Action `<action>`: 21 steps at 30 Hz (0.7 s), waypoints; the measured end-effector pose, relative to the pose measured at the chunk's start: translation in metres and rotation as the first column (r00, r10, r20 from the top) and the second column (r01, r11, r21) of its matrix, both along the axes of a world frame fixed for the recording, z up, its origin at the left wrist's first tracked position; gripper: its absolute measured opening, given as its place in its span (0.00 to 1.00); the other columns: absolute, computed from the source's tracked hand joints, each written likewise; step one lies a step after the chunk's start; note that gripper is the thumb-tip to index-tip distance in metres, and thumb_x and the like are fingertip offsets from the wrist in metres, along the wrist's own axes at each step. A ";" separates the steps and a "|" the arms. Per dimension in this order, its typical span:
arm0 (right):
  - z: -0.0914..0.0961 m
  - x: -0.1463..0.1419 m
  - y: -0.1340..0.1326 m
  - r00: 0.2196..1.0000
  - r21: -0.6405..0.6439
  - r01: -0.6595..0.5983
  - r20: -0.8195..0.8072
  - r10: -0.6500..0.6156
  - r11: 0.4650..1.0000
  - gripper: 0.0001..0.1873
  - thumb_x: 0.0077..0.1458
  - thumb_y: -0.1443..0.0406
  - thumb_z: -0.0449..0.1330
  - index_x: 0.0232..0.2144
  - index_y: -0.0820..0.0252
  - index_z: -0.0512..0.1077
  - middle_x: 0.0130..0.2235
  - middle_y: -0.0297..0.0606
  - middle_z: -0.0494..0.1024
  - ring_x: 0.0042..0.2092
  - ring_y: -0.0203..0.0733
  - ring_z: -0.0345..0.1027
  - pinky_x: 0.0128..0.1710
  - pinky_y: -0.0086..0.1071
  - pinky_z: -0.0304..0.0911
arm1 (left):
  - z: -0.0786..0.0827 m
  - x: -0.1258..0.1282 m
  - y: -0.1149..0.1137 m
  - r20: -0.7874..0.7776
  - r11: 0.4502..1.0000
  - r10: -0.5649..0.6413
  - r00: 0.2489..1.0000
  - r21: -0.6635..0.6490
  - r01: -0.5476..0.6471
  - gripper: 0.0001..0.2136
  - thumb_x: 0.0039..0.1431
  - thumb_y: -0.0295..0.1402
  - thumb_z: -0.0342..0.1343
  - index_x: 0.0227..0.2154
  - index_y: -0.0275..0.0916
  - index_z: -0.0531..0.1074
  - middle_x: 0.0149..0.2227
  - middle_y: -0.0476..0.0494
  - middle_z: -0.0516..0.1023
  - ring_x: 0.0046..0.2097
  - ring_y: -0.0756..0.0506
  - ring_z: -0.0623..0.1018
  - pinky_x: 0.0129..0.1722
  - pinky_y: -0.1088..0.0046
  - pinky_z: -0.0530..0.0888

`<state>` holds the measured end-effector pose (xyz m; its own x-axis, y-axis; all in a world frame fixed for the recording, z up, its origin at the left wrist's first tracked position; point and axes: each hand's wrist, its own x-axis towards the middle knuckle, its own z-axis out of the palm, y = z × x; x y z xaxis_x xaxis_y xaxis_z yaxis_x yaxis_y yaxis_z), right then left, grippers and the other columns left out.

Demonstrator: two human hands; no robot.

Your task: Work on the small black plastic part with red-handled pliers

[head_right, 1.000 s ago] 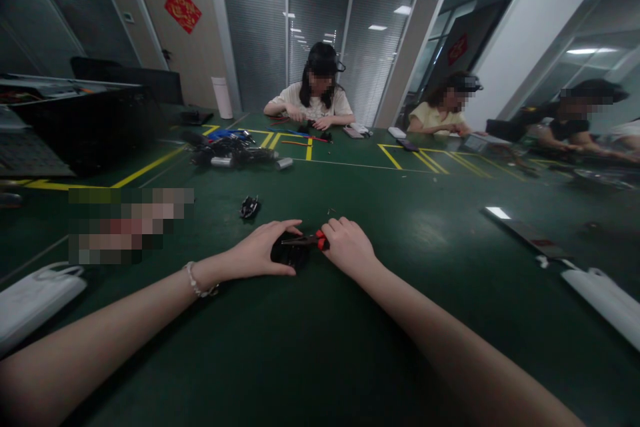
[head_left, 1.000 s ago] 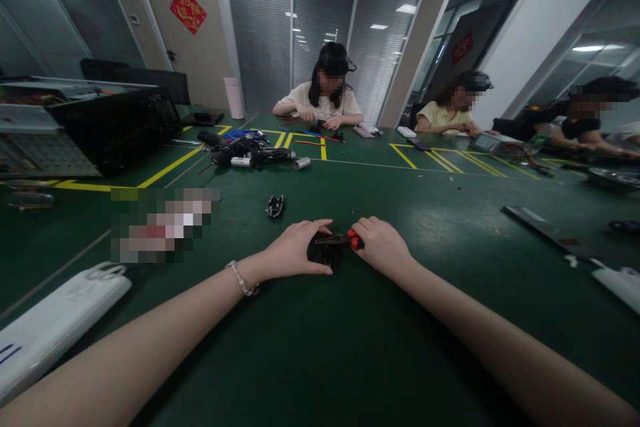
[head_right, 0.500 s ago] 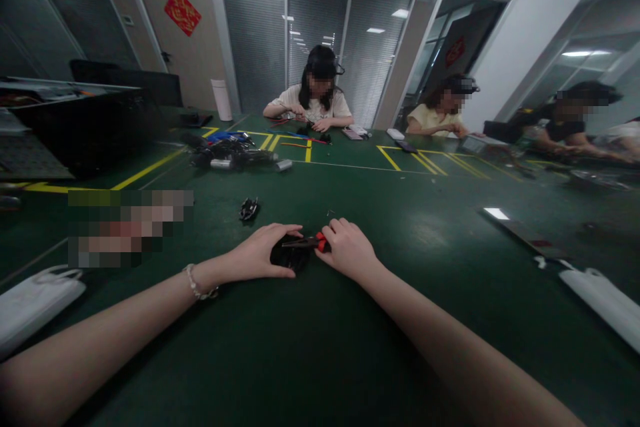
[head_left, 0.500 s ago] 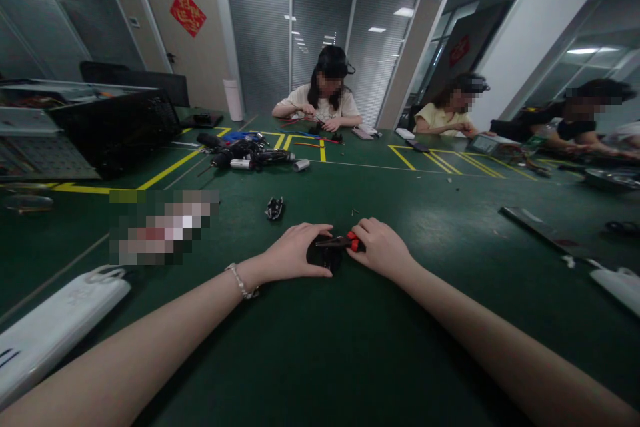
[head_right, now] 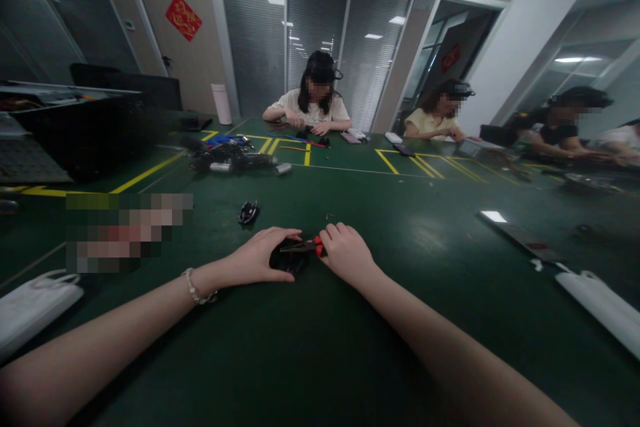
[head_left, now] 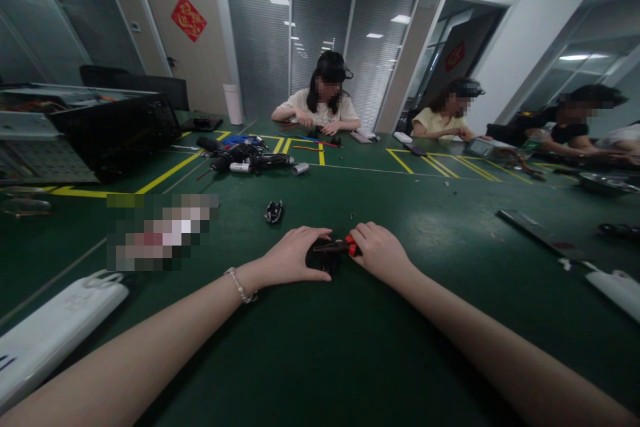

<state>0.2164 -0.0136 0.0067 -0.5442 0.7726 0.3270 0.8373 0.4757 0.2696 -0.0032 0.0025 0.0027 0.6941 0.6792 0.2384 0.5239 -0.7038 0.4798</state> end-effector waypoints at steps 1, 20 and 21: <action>0.000 0.000 0.000 1.000 0.004 0.000 0.008 0.000 1.000 0.11 0.45 0.64 0.55 0.34 0.64 0.67 0.34 0.41 0.69 0.36 0.41 0.59 0.36 0.33 0.55 | 0.001 0.000 0.000 0.000 1.000 0.000 1.000 -0.001 0.000 0.36 0.41 0.50 0.58 0.53 0.44 0.54 0.51 0.43 0.64 0.51 0.39 0.64 0.49 0.60 0.61; -0.001 0.000 0.000 0.999 0.012 0.020 -0.042 -0.019 1.000 0.12 0.46 0.62 0.55 0.34 0.63 0.67 0.35 0.41 0.69 0.37 0.42 0.59 0.37 0.33 0.55 | 0.000 0.000 0.000 0.001 1.000 -0.002 1.000 0.008 0.002 0.36 0.40 0.49 0.59 0.52 0.44 0.54 0.51 0.43 0.64 0.50 0.39 0.65 0.49 0.60 0.61; -0.001 0.000 0.000 0.999 0.007 0.027 -0.042 -0.027 1.000 0.11 0.46 0.62 0.55 0.33 0.63 0.67 0.35 0.41 0.69 0.37 0.41 0.59 0.36 0.33 0.55 | 0.000 0.000 -0.001 -0.001 1.000 -0.005 1.000 0.007 0.005 0.36 0.40 0.49 0.59 0.52 0.44 0.54 0.51 0.43 0.64 0.51 0.40 0.65 0.49 0.61 0.61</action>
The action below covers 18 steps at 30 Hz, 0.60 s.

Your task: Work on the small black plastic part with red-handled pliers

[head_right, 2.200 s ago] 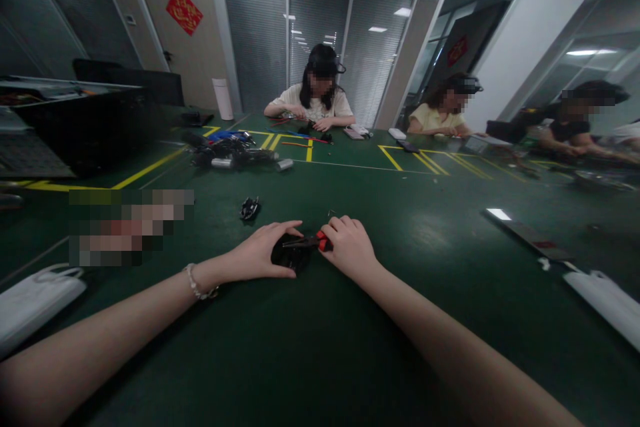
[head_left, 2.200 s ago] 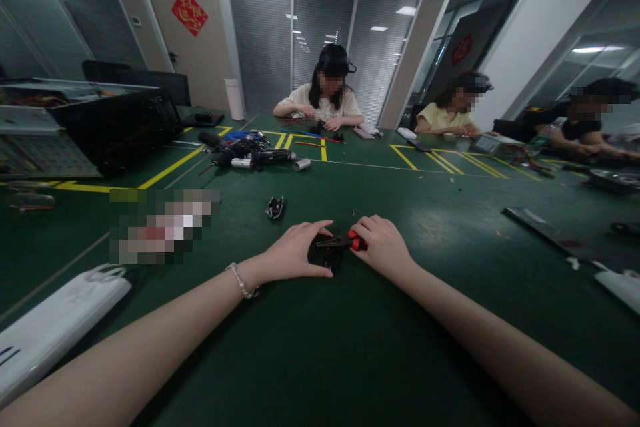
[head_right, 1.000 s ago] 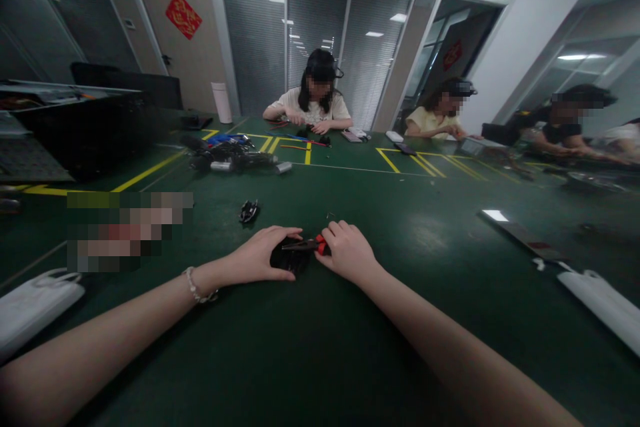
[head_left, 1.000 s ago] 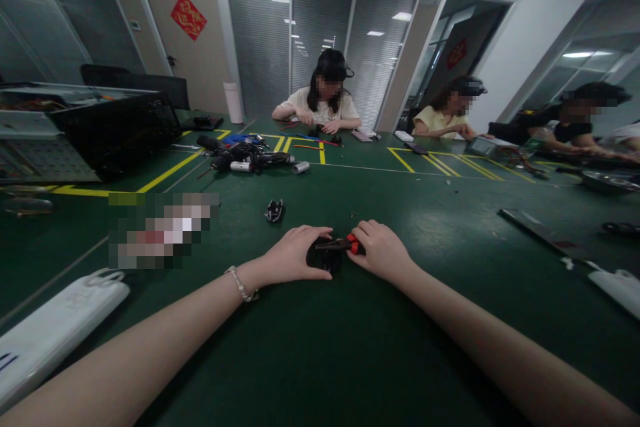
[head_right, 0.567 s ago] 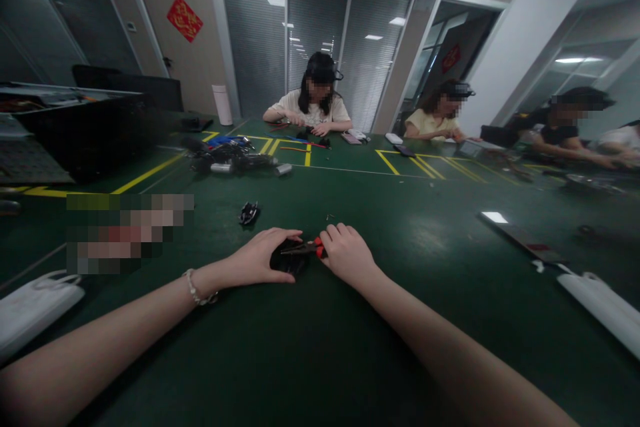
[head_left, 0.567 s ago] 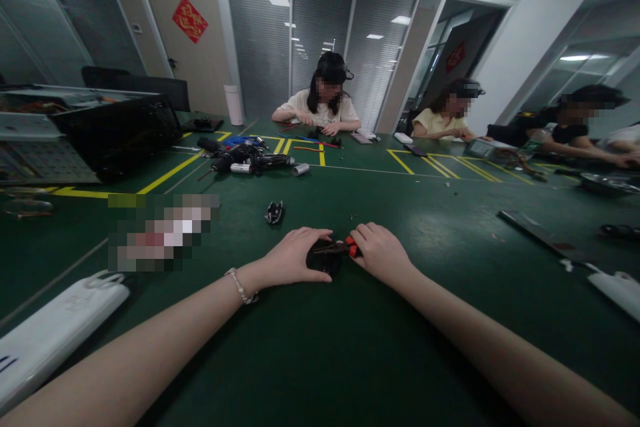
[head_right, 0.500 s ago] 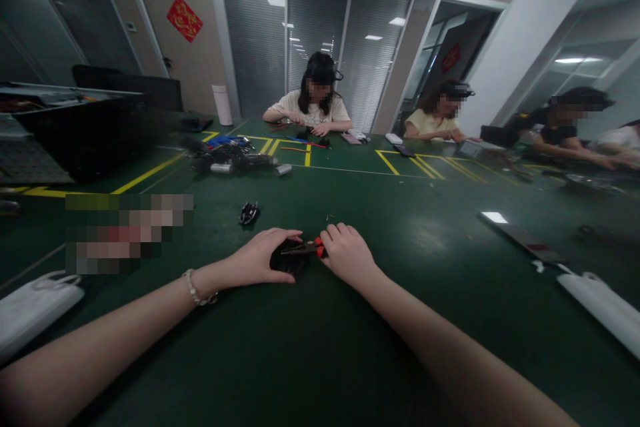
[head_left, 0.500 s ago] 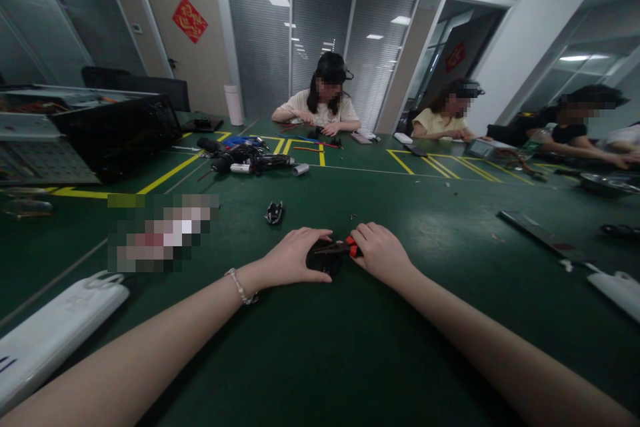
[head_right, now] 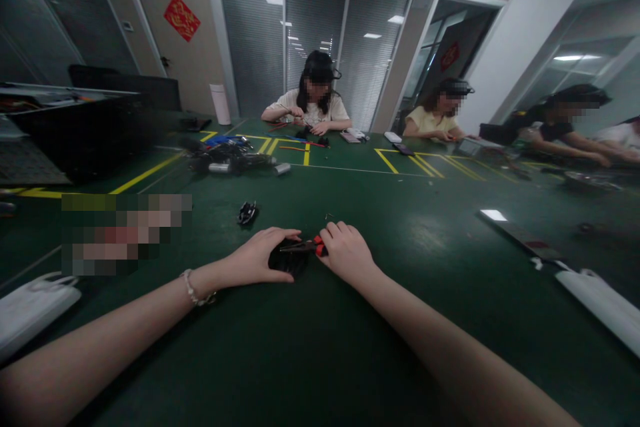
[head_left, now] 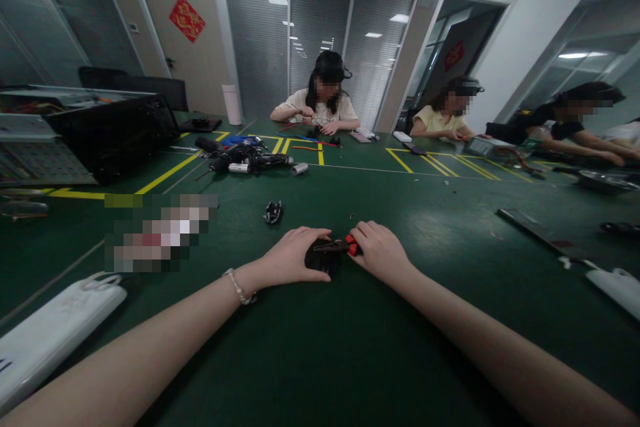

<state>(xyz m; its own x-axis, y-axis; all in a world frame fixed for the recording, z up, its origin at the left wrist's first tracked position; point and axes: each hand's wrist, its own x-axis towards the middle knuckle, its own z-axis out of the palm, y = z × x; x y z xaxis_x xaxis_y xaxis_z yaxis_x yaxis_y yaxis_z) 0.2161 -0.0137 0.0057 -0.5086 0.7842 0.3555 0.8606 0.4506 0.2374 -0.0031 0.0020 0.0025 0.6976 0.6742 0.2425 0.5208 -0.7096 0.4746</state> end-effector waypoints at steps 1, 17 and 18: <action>0.000 0.000 0.000 1.000 -0.004 0.007 0.000 -0.007 1.000 0.11 0.46 0.62 0.55 0.33 0.63 0.67 0.35 0.41 0.69 0.36 0.41 0.59 0.36 0.33 0.55 | 0.000 0.000 0.000 -0.001 1.000 -0.001 1.000 -0.001 0.001 0.36 0.40 0.49 0.59 0.52 0.44 0.54 0.51 0.43 0.64 0.51 0.40 0.64 0.50 0.61 0.61; 0.002 -0.001 -0.002 0.997 -0.021 -0.006 0.071 0.007 1.000 0.10 0.47 0.64 0.54 0.33 0.64 0.67 0.33 0.41 0.69 0.35 0.41 0.61 0.34 0.32 0.56 | 0.000 0.000 0.000 -0.007 1.000 0.004 1.000 -0.008 -0.004 0.35 0.41 0.49 0.58 0.52 0.43 0.55 0.51 0.42 0.64 0.51 0.39 0.64 0.49 0.60 0.60; 0.002 -0.001 -0.002 0.997 -0.021 -0.006 0.080 0.007 1.000 0.09 0.47 0.64 0.54 0.33 0.64 0.67 0.33 0.41 0.69 0.35 0.41 0.61 0.34 0.32 0.56 | 0.000 0.001 0.000 -0.007 1.000 0.004 1.000 -0.007 -0.004 0.35 0.41 0.49 0.58 0.52 0.43 0.55 0.51 0.42 0.64 0.51 0.39 0.64 0.49 0.60 0.61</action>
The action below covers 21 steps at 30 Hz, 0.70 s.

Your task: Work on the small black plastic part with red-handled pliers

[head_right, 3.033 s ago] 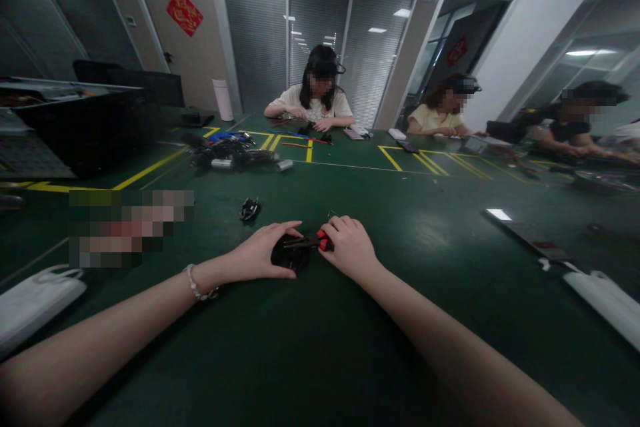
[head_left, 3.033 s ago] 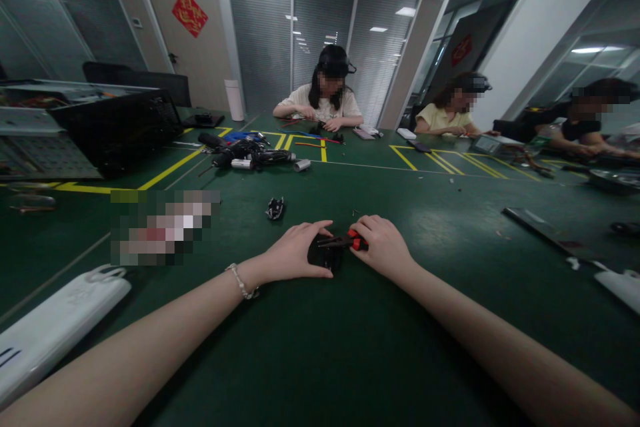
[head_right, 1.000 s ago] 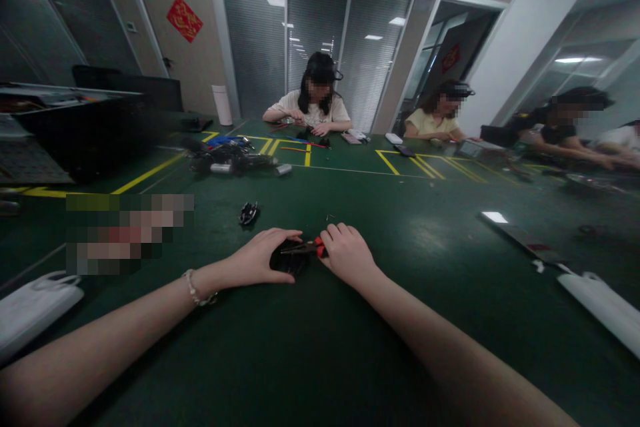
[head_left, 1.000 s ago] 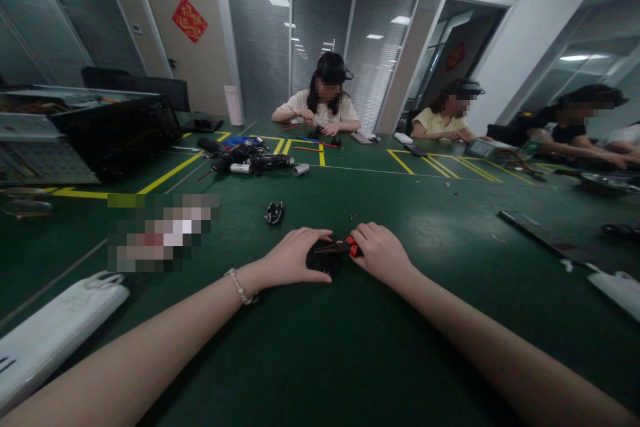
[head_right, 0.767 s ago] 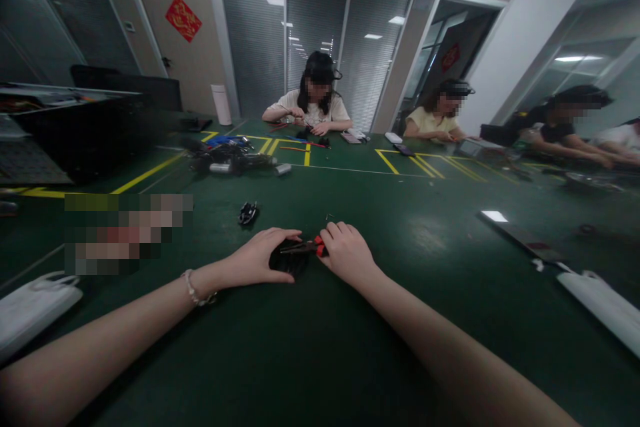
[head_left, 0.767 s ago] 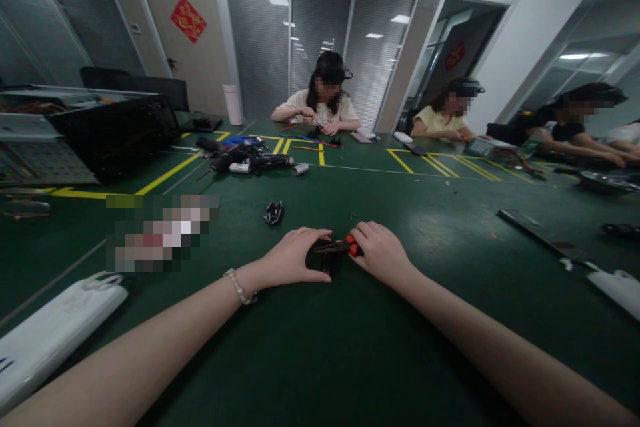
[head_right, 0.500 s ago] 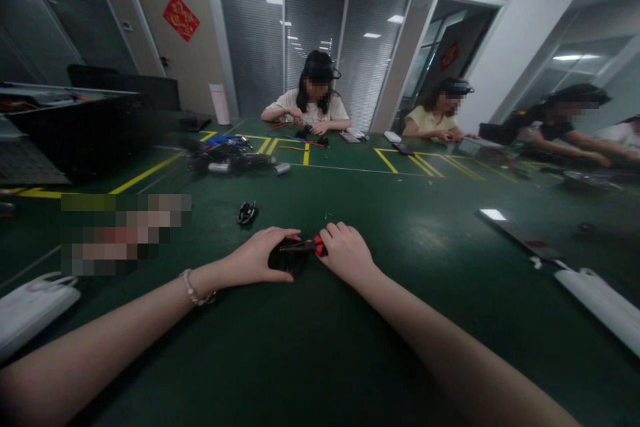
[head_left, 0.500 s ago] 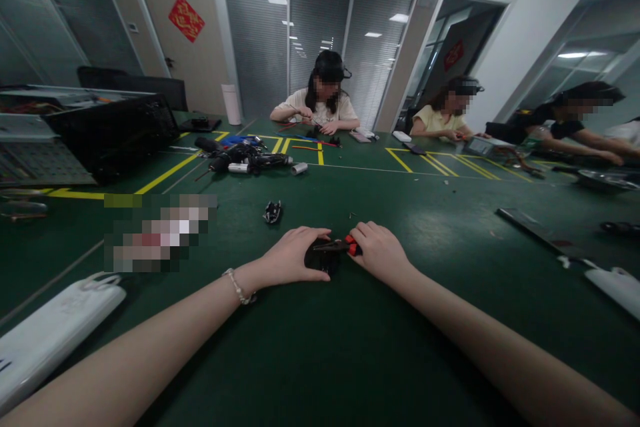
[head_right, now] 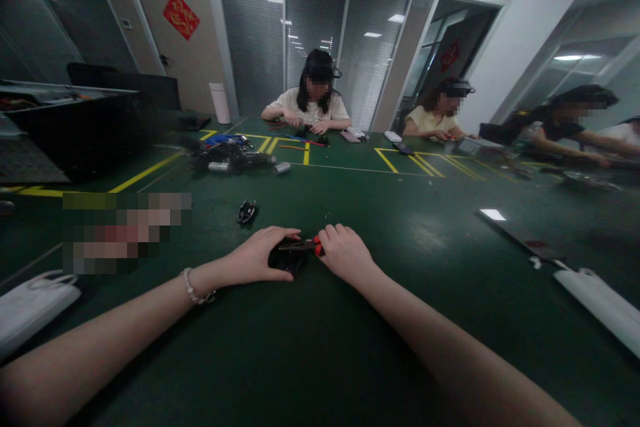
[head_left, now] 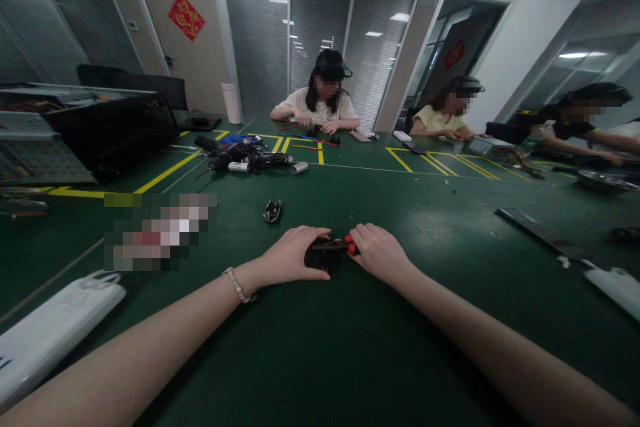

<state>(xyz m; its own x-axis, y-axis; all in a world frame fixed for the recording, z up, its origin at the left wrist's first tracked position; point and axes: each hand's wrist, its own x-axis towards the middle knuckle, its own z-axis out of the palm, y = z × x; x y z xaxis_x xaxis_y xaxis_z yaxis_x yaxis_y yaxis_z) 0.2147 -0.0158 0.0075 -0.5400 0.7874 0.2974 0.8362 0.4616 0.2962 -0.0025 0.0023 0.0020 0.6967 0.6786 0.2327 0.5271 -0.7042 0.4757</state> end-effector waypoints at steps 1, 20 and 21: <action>0.000 0.000 0.000 1.000 0.000 0.001 0.007 -0.001 1.000 0.09 0.47 0.64 0.54 0.32 0.64 0.66 0.32 0.41 0.69 0.34 0.41 0.61 0.34 0.32 0.56 | 0.000 0.000 0.000 0.001 1.000 0.000 1.000 0.002 0.000 0.35 0.41 0.49 0.58 0.52 0.43 0.55 0.51 0.42 0.64 0.51 0.39 0.64 0.49 0.60 0.60; -0.002 0.002 0.003 0.999 0.004 -0.016 -0.043 0.017 1.000 0.11 0.46 0.64 0.55 0.34 0.64 0.67 0.34 0.42 0.70 0.36 0.43 0.60 0.35 0.34 0.56 | 0.002 0.000 0.000 -0.006 1.000 -0.017 1.000 0.010 0.017 0.33 0.42 0.49 0.58 0.51 0.44 0.56 0.50 0.43 0.65 0.51 0.40 0.64 0.49 0.61 0.61; -0.001 0.002 0.003 0.999 0.005 -0.016 -0.045 0.016 1.000 0.11 0.46 0.64 0.55 0.34 0.64 0.68 0.34 0.42 0.70 0.36 0.43 0.60 0.35 0.34 0.56 | 0.002 0.000 -0.001 -0.007 1.000 -0.016 1.000 0.011 0.016 0.33 0.42 0.49 0.58 0.51 0.44 0.56 0.50 0.43 0.65 0.51 0.40 0.65 0.49 0.61 0.61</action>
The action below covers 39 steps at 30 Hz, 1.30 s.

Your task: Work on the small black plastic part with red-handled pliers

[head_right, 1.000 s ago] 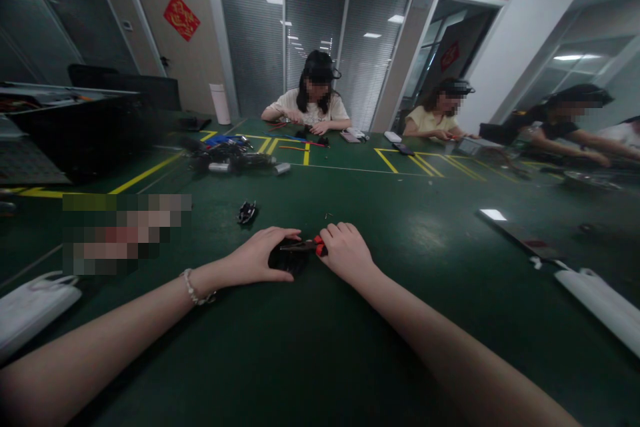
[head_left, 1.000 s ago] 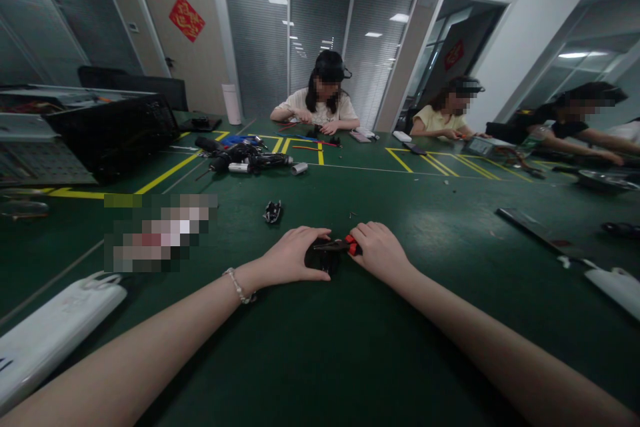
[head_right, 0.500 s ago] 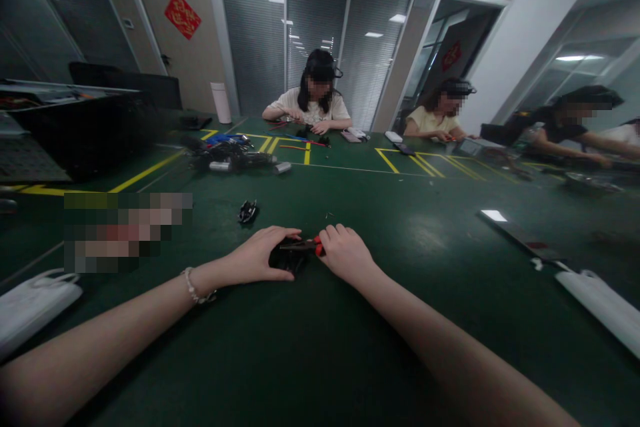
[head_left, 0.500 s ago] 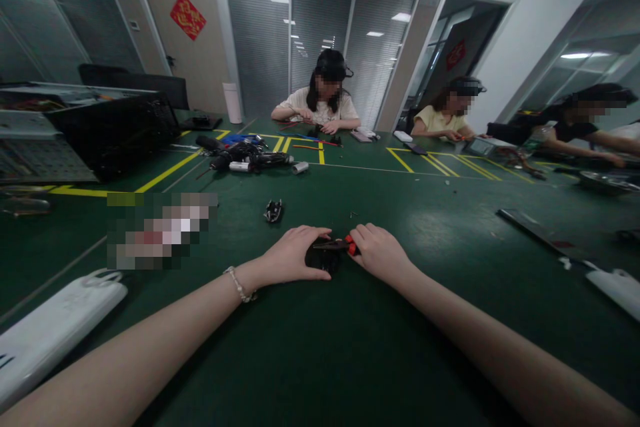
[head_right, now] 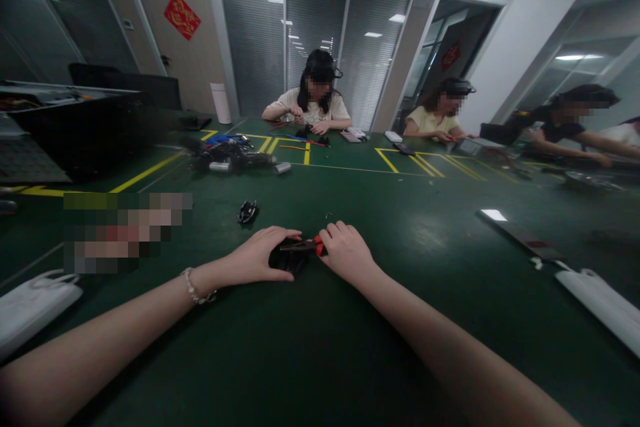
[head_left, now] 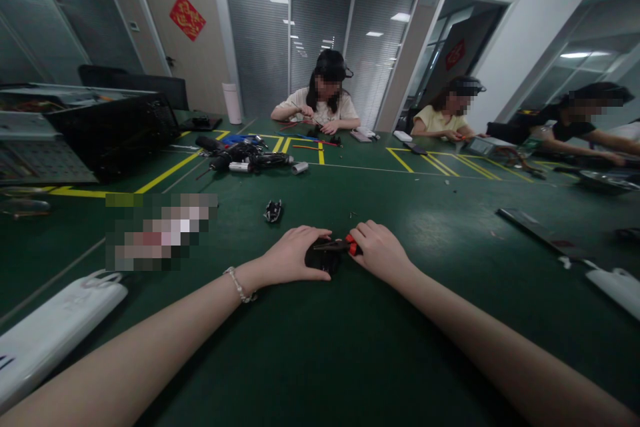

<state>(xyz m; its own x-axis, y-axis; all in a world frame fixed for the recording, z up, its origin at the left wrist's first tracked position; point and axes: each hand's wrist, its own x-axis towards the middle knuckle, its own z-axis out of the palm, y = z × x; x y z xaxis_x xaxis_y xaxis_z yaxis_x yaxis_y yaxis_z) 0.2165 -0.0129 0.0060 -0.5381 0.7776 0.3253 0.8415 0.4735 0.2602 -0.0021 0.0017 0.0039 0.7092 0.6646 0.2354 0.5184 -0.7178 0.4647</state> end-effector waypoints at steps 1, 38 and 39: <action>0.000 0.000 0.000 1.000 -0.001 0.000 -0.002 0.000 1.000 0.11 0.46 0.64 0.55 0.34 0.64 0.68 0.34 0.42 0.70 0.36 0.42 0.60 0.35 0.34 0.56 | 0.000 0.000 0.000 0.000 1.000 0.002 1.000 0.001 -0.002 0.33 0.42 0.49 0.58 0.51 0.44 0.56 0.50 0.43 0.65 0.50 0.39 0.65 0.49 0.61 0.61; -0.003 0.011 0.002 0.934 -0.144 -0.022 -0.356 -0.031 0.989 0.10 0.48 0.61 0.53 0.33 0.60 0.65 0.33 0.39 0.68 0.36 0.40 0.62 0.35 0.34 0.58 | -0.002 -0.002 0.000 -0.002 1.000 0.012 1.000 -0.005 -0.012 0.35 0.42 0.50 0.58 0.52 0.43 0.55 0.51 0.42 0.64 0.51 0.39 0.64 0.49 0.59 0.61; -0.003 0.013 0.003 0.908 -0.172 -0.029 -0.417 -0.046 0.985 0.10 0.48 0.60 0.52 0.33 0.59 0.64 0.34 0.39 0.68 0.36 0.40 0.62 0.35 0.35 0.58 | -0.002 -0.002 0.000 0.000 1.000 0.012 1.000 -0.007 -0.012 0.35 0.42 0.50 0.58 0.52 0.43 0.55 0.51 0.42 0.64 0.51 0.39 0.64 0.49 0.59 0.61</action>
